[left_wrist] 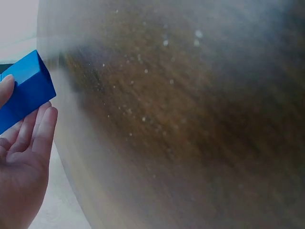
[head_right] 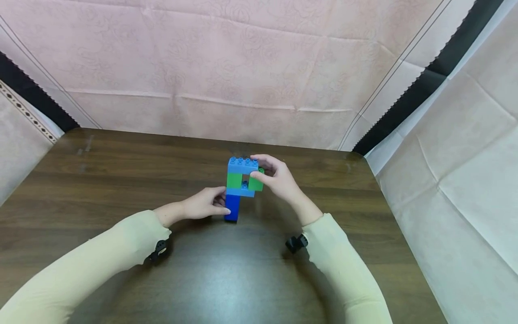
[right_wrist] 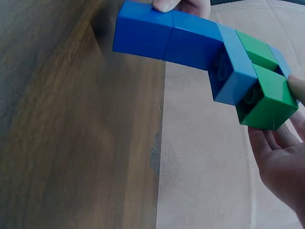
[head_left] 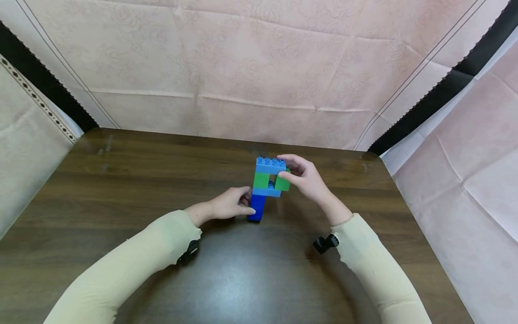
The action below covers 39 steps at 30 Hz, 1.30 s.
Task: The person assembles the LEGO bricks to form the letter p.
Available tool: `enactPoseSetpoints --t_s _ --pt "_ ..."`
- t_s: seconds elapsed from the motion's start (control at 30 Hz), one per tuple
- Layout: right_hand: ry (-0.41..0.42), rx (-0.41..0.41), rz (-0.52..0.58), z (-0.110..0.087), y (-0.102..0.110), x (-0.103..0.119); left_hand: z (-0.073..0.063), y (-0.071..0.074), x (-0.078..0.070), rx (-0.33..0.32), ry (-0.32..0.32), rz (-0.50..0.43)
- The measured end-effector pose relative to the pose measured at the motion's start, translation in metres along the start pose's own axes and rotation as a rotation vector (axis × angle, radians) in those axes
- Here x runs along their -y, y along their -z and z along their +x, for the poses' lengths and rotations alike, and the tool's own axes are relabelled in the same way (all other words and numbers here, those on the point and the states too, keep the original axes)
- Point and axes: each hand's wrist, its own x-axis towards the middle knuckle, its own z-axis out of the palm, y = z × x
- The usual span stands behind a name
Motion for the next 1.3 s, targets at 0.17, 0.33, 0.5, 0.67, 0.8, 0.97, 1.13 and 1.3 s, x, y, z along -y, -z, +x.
enactPoseSetpoints --t_s 0.17,0.33,0.5,0.67,0.8,0.97,1.13,1.3 --pt "0.004 -0.058 -0.015 0.006 0.000 -0.006 -0.001 -0.001 -0.002 0.007 0.004 -0.015" --pt "-0.023 -0.136 -0.003 0.011 -0.002 -0.009 -0.003 -0.004 -0.006 0.000 0.016 -0.041" --pt "-0.055 -0.184 -0.008 0.019 -0.002 -0.012 -0.005 -0.004 -0.008 -0.024 0.019 -0.081" --pt "-0.124 -0.220 0.024 0.027 -0.001 -0.016 -0.006 -0.003 -0.006 -0.014 0.017 -0.157" --pt "-0.200 -0.245 0.049 0.032 -0.001 -0.020 -0.006 -0.003 -0.005 -0.009 -0.013 -0.168" --pt "-0.278 -0.229 0.058 0.034 -0.003 -0.026 -0.006 -0.006 -0.005 -0.027 -0.036 -0.126" --pt "-0.345 -0.161 0.068 0.033 -0.005 -0.033 -0.007 -0.011 -0.007 -0.051 -0.031 -0.073" --pt "-0.357 -0.112 0.058 0.032 -0.008 -0.038 -0.008 -0.013 -0.011 -0.081 0.004 -0.024"
